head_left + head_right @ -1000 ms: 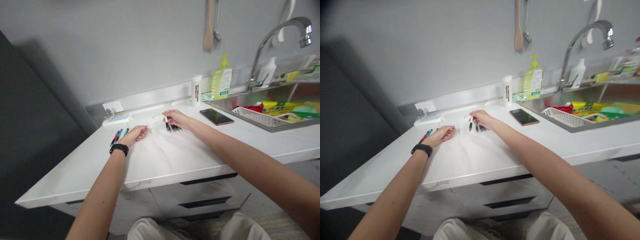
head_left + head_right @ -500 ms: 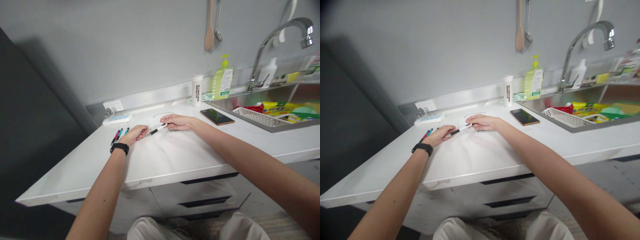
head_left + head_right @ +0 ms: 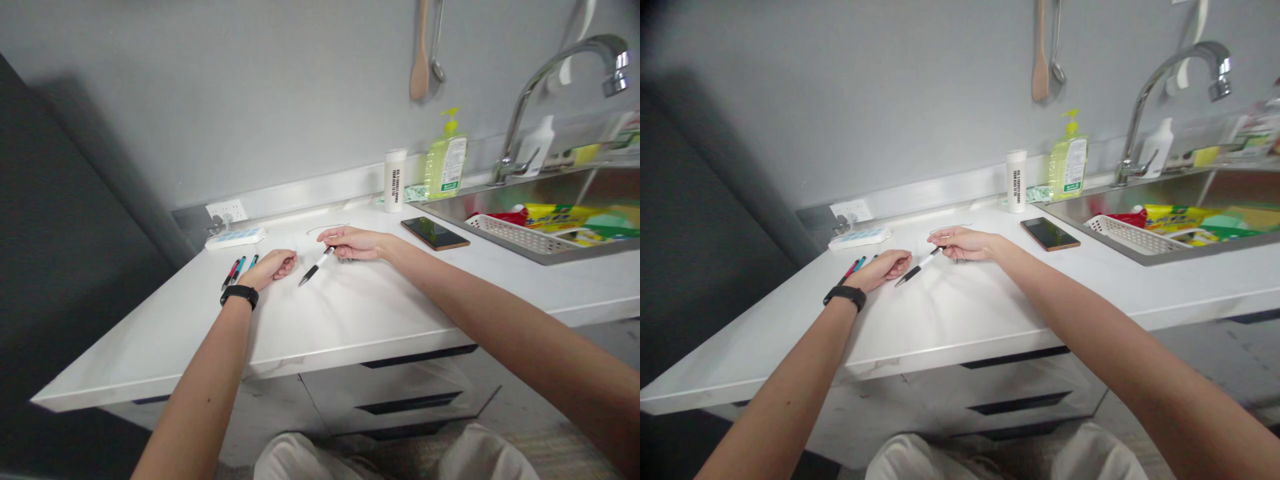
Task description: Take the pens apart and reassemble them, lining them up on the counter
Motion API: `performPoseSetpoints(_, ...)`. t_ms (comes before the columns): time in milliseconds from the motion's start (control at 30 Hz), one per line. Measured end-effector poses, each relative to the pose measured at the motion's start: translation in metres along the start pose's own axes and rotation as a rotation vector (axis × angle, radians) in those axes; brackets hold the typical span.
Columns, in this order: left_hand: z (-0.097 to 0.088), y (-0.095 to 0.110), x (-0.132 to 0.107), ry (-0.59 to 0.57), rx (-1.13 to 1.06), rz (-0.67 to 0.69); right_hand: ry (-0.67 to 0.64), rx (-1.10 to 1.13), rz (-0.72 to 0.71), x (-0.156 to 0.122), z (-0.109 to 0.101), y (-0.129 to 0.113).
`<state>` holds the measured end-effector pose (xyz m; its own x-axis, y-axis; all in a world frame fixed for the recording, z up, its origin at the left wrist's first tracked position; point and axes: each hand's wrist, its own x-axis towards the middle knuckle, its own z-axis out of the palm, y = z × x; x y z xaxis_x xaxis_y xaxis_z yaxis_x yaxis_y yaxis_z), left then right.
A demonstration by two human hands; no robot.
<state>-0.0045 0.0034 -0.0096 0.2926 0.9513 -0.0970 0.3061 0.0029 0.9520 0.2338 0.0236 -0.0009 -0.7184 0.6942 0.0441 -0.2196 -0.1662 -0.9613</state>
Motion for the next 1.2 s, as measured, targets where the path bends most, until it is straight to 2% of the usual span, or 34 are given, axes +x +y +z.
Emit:
performPoseSetpoints(500,0.0,0.001,-0.002,-0.001,0.039,0.004,-0.043,-0.002,-0.019,0.001,-0.005,0.002)
performPoseSetpoints(700,-0.001,0.001,-0.005,-0.084,0.008,0.079,-0.063,-0.054,-0.011,0.001,-0.009,0.004)
performPoseSetpoints(833,-0.003,-0.002,0.0,-0.021,-0.001,0.002,-0.08,-0.05,-0.061,0.001,-0.009,0.004)
performPoseSetpoints(1000,-0.005,-0.007,0.007,-0.018,-0.012,-0.004,0.024,-0.024,-0.077,0.003,-0.007,0.004)
performPoseSetpoints(1200,-0.007,-0.008,0.009,-0.038,-0.015,-0.004,-0.037,-0.006,-0.065,-0.001,-0.009,0.002)
